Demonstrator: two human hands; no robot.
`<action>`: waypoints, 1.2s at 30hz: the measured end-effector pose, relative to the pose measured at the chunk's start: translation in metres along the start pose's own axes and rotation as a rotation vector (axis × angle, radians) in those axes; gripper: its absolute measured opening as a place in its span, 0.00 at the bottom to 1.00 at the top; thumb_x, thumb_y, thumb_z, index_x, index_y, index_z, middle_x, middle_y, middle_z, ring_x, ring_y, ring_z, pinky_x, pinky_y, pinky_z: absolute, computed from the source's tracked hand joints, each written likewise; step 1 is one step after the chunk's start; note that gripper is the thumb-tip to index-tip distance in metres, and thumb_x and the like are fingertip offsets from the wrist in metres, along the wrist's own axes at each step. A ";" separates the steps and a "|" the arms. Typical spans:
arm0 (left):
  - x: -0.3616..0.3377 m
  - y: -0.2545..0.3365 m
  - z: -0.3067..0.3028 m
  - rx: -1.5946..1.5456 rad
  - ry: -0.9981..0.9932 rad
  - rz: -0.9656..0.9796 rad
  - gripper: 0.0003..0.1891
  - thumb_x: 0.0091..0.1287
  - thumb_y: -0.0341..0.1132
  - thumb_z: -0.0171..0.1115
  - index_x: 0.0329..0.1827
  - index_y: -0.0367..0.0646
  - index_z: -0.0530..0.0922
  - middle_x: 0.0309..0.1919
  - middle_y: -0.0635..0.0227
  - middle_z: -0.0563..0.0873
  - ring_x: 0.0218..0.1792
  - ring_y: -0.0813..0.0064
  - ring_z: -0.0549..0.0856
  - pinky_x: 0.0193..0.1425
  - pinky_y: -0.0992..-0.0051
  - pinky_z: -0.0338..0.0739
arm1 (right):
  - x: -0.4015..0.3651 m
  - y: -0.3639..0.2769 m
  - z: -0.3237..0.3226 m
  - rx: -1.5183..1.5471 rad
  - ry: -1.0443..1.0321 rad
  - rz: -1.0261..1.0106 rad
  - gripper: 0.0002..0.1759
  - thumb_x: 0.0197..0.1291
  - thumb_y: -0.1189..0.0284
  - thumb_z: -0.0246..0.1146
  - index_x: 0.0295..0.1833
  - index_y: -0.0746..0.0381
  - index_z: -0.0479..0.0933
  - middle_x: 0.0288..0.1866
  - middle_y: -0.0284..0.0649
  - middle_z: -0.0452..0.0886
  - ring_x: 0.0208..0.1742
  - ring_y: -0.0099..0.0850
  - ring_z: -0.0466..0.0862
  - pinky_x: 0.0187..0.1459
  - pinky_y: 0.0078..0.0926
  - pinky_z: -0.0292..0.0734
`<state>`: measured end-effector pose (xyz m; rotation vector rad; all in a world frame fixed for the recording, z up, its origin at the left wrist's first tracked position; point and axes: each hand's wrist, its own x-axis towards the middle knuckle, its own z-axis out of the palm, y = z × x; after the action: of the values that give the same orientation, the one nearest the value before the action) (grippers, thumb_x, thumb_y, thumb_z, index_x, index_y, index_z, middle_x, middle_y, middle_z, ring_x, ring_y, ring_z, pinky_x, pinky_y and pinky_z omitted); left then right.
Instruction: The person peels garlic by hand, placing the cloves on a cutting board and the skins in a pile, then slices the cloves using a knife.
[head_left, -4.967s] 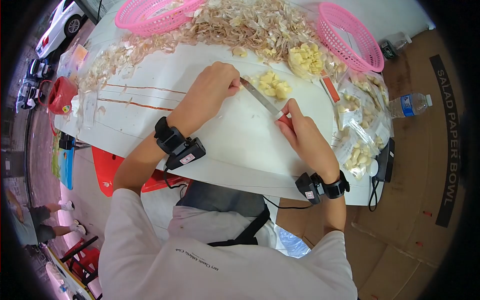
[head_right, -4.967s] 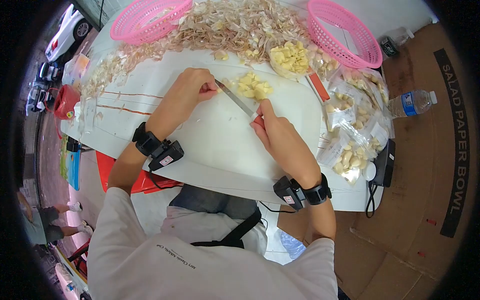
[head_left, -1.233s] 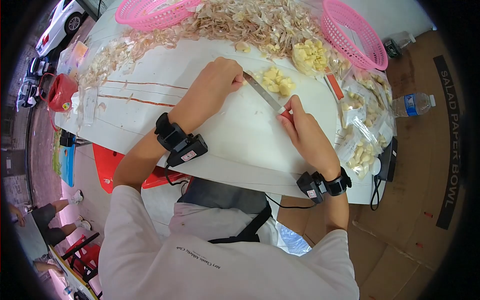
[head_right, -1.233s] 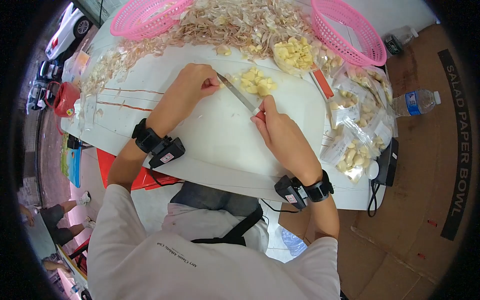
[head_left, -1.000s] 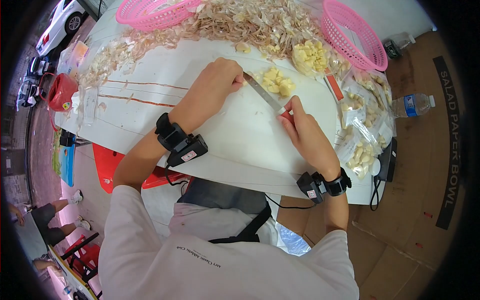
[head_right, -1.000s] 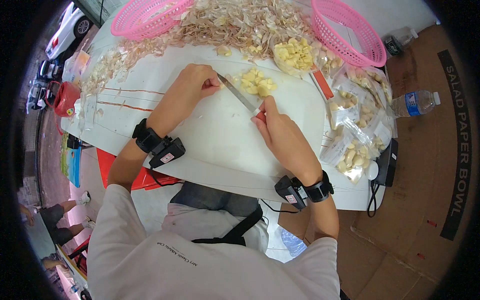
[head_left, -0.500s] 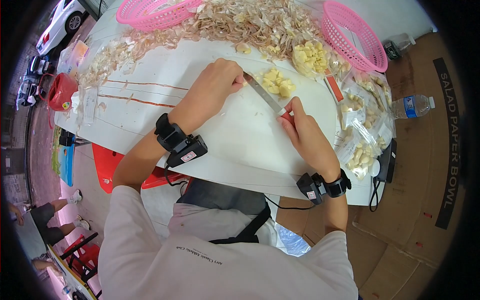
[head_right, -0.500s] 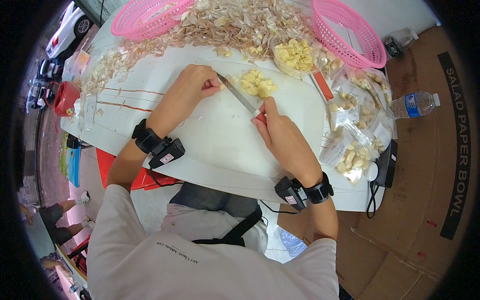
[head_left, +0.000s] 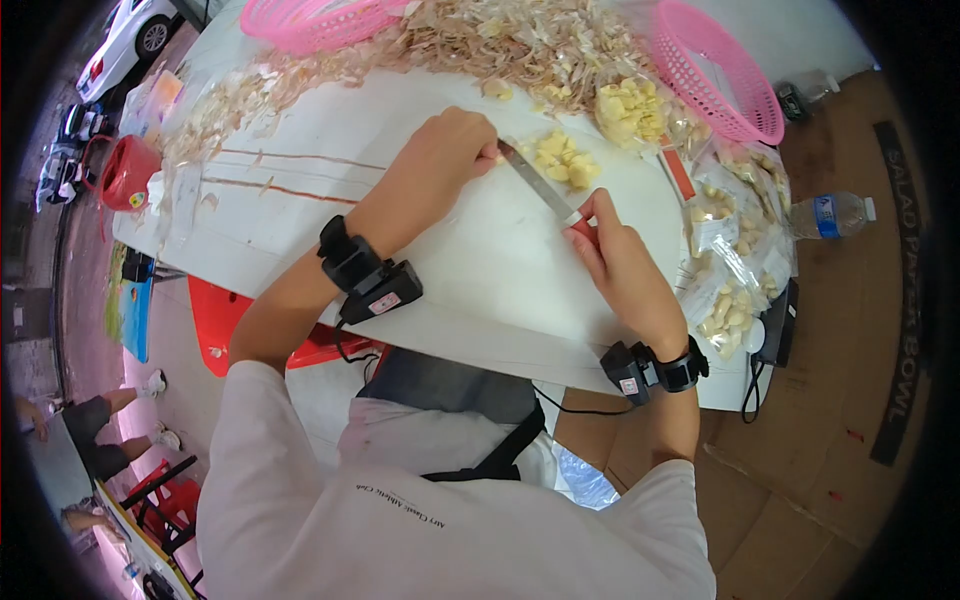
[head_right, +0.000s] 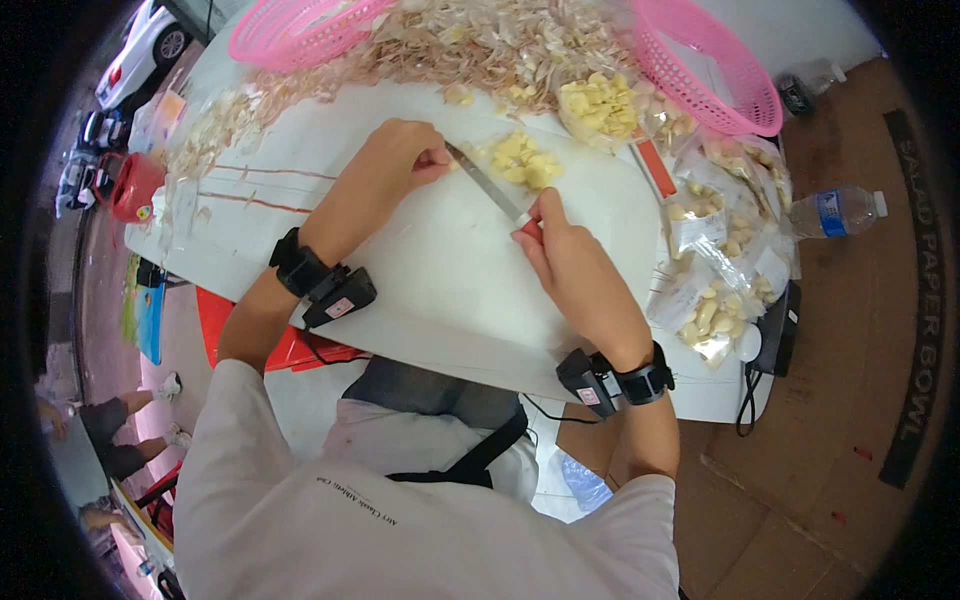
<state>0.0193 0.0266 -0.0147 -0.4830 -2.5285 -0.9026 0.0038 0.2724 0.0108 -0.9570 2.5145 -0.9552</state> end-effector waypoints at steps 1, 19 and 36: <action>-0.001 0.000 0.002 0.007 -0.007 -0.016 0.06 0.58 0.26 0.65 0.34 0.36 0.76 0.32 0.60 0.80 0.36 0.60 0.77 0.42 0.67 0.74 | 0.000 0.001 0.001 0.003 0.004 0.002 0.12 0.69 0.72 0.56 0.49 0.65 0.61 0.30 0.57 0.78 0.34 0.56 0.79 0.35 0.45 0.71; 0.001 0.000 0.003 0.007 0.052 -0.018 0.05 0.58 0.26 0.65 0.33 0.35 0.78 0.30 0.58 0.82 0.38 0.59 0.79 0.46 0.66 0.75 | 0.001 0.009 0.000 -0.017 0.001 -0.076 0.12 0.68 0.71 0.56 0.48 0.65 0.61 0.31 0.57 0.78 0.34 0.57 0.78 0.34 0.46 0.70; 0.007 0.009 0.001 0.067 -0.025 -0.050 0.05 0.56 0.23 0.66 0.30 0.32 0.77 0.28 0.53 0.81 0.31 0.58 0.80 0.36 0.66 0.74 | 0.004 -0.002 0.001 -0.063 -0.014 -0.026 0.13 0.69 0.70 0.53 0.51 0.65 0.60 0.32 0.55 0.79 0.35 0.56 0.79 0.36 0.49 0.71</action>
<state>0.0166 0.0349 -0.0074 -0.4141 -2.5949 -0.8322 0.0025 0.2682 0.0109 -1.0134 2.5405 -0.8778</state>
